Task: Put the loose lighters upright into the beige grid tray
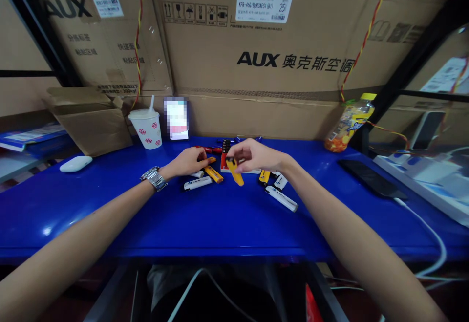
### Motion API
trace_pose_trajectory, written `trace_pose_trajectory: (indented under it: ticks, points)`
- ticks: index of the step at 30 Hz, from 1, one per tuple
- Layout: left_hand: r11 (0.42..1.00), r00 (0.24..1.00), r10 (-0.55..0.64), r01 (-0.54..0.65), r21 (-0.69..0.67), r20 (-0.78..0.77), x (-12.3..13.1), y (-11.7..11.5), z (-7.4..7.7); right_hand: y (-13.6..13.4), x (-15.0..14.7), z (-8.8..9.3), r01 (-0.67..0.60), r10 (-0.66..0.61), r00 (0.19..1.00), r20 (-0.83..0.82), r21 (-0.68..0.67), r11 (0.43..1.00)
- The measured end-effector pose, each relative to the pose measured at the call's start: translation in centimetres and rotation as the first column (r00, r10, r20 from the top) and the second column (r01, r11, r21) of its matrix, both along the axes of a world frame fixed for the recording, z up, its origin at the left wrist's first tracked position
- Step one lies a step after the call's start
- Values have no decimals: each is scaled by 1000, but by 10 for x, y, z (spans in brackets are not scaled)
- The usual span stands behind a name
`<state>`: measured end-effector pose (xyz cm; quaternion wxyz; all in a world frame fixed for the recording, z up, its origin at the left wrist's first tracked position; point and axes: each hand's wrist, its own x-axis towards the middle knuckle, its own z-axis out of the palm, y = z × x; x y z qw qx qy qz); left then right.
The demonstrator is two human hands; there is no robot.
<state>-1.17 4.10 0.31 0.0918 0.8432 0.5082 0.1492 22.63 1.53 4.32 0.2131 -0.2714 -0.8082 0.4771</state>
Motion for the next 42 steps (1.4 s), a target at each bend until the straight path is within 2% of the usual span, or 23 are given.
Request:
trace_pose_trajectory:
  ticks: [2, 6, 8, 10, 13, 16, 21, 23, 27, 29, 33, 38, 42]
  points:
    - [1000, 1000, 0, 0, -1, 3, 0, -1, 1, 2, 2, 0, 132, -143, 966, -217, -63, 989]
    - [1000, 1000, 3, -3, -4, -3, 0, -2, 2, 10, 4, -4, 332, -375, 786, -491, -176, 927]
    - [1000, 1000, -7, 7, 2, -20, 0, -1, 1, 16, 4, -7, 433, -502, 684, -530, -259, 863]
    - [1000, 999, -13, 13, 8, -34, -1, 0, 0, 24, 5, -12, 541, -626, 583, -517, -328, 774]
    - [1000, 999, -13, 13, 4, -40, -2, 2, -1, 36, 6, -21, 679, -709, 490, -508, -287, 675]
    - [1000, 999, -13, 13, 1, -41, -2, 2, -1, 42, 6, -29, 737, -704, 504, -501, -176, 653]
    - [1000, 1000, -10, 10, 10, -28, -2, 2, -1, 34, 1, -27, 646, -664, 613, -427, -213, 733]
    - [1000, 1000, -5, 5, 9, -24, -2, 2, -1, 28, -1, -23, 645, -656, 647, -389, -179, 743]
    - [1000, 1000, -12, 12, 14, -28, -2, 2, -2, 21, -3, -17, 710, -694, 632, -345, -102, 697]
    - [1000, 999, -14, 15, 15, -30, -2, 2, -2, 20, -3, -16, 715, -701, 633, -329, -97, 692]
    - [1000, 1000, -11, 11, 1, -27, -2, 2, -1, 22, -3, -17, 732, -733, 610, -300, -140, 667]
    - [1000, 999, -9, 9, -5, -40, -1, 0, 1, 22, -5, -17, 733, -778, 571, -263, -262, 627]
    - [1000, 999, -7, 7, -6, -37, -1, 0, 1, 19, -7, -16, 744, -797, 541, -268, -290, 602]
